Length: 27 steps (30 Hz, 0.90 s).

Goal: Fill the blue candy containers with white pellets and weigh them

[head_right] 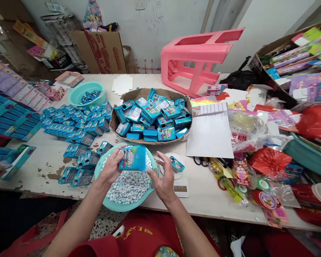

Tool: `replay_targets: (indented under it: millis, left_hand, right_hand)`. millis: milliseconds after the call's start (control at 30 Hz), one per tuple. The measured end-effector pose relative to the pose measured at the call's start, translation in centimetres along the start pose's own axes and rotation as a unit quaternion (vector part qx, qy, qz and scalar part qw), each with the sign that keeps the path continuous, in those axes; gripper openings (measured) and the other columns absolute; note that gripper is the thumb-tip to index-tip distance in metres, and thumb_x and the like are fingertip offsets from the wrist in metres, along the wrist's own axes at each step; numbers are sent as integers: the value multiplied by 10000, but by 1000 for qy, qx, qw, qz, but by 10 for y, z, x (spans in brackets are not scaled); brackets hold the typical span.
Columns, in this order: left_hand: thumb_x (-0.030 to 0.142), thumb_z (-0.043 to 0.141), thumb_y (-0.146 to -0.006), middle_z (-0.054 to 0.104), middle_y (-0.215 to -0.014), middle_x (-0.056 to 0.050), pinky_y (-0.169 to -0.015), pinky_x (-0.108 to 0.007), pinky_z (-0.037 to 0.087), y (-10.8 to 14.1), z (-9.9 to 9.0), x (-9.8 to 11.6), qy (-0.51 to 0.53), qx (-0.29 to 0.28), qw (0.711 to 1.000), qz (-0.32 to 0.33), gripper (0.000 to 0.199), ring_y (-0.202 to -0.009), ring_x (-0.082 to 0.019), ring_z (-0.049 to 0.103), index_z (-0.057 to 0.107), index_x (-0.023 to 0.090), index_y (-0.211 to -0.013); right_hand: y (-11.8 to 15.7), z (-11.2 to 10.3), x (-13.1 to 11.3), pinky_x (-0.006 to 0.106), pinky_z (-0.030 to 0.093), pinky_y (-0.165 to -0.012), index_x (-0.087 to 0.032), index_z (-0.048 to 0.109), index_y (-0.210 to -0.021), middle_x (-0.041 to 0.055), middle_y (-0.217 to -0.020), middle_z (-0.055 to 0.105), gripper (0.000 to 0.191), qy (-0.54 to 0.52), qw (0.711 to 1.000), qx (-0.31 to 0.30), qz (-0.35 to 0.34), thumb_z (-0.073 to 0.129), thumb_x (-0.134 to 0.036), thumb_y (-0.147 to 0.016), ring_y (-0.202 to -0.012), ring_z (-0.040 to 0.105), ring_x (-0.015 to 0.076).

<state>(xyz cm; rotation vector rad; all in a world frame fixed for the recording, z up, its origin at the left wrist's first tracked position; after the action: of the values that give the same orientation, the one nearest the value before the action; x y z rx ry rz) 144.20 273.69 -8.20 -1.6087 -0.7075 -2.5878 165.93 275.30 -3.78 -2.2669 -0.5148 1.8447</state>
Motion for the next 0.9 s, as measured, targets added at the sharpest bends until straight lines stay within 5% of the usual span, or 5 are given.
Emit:
replay_targets:
  millis: [233, 333, 467, 667, 900]
  left_hand:
    - [304, 697, -722, 569, -1065, -42, -905, -314, 412, 57, 12, 37, -340, 140, 905, 214, 479, -1002, -176, 546, 512, 240, -1159]
    - [340, 648, -767, 580, -1053, -51, -833, -309, 452, 74, 33, 23, -352, 78, 913, 189, 444, -923, -176, 574, 499, 236, -1172]
    - [390, 506, -869, 595, -1103, -84, -883, -363, 452, 65, 9, 11, -364, 5, 914, 178, 438, -995, -208, 578, 445, 228, -1271]
    - [502, 452, -864, 524, -1245, -138, -1008, -487, 316, 5, -83, -13, -652, 98, 732, 174, 503, -1189, -313, 425, 523, 189, -1251]
    - [629, 486, -793, 545, -1061, -156, -852, -442, 378, -8, -66, -35, -728, 139, 656, 141, 567, -1055, -343, 453, 575, 185, -1134]
  right_hand:
    - [27, 32, -38, 604, 367, -1038, -211, 275, -1430, 176, -1390, 396, 844, 191, 970, -45, -142, 730, -335, -731, -1312, 364, 365]
    - [44, 48, -38, 621, 343, -1040, -207, 251, -1448, 176, -1412, 391, 804, 204, 964, -59, -158, 671, -315, -771, -1335, 337, 373]
    - [48, 26, -7, 497, 471, -962, -209, 431, -1345, 130, -1268, 571, 612, 86, 995, -55, 22, 651, -325, -786, -1160, 549, 309]
    - [67, -23, 31, 360, 558, -713, -177, 562, -1120, 59, -904, 695, 517, -54, 964, -21, 260, 738, -409, -693, -792, 666, 233]
    - [78, -67, 42, 354, 542, -717, -190, 570, -999, 31, -857, 690, 450, 7, 953, 102, 284, 772, -389, -649, -761, 650, 204]
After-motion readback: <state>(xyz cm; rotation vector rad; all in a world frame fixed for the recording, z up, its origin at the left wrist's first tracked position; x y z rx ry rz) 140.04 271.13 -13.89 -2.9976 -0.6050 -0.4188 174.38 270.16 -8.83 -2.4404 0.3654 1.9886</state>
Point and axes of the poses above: each hand's wrist, its own y-axis away from the middle knuckle, its own z-axis out of the palm, x = y × z, the point moved 8 cm from there along -y, towards the middle knuckle
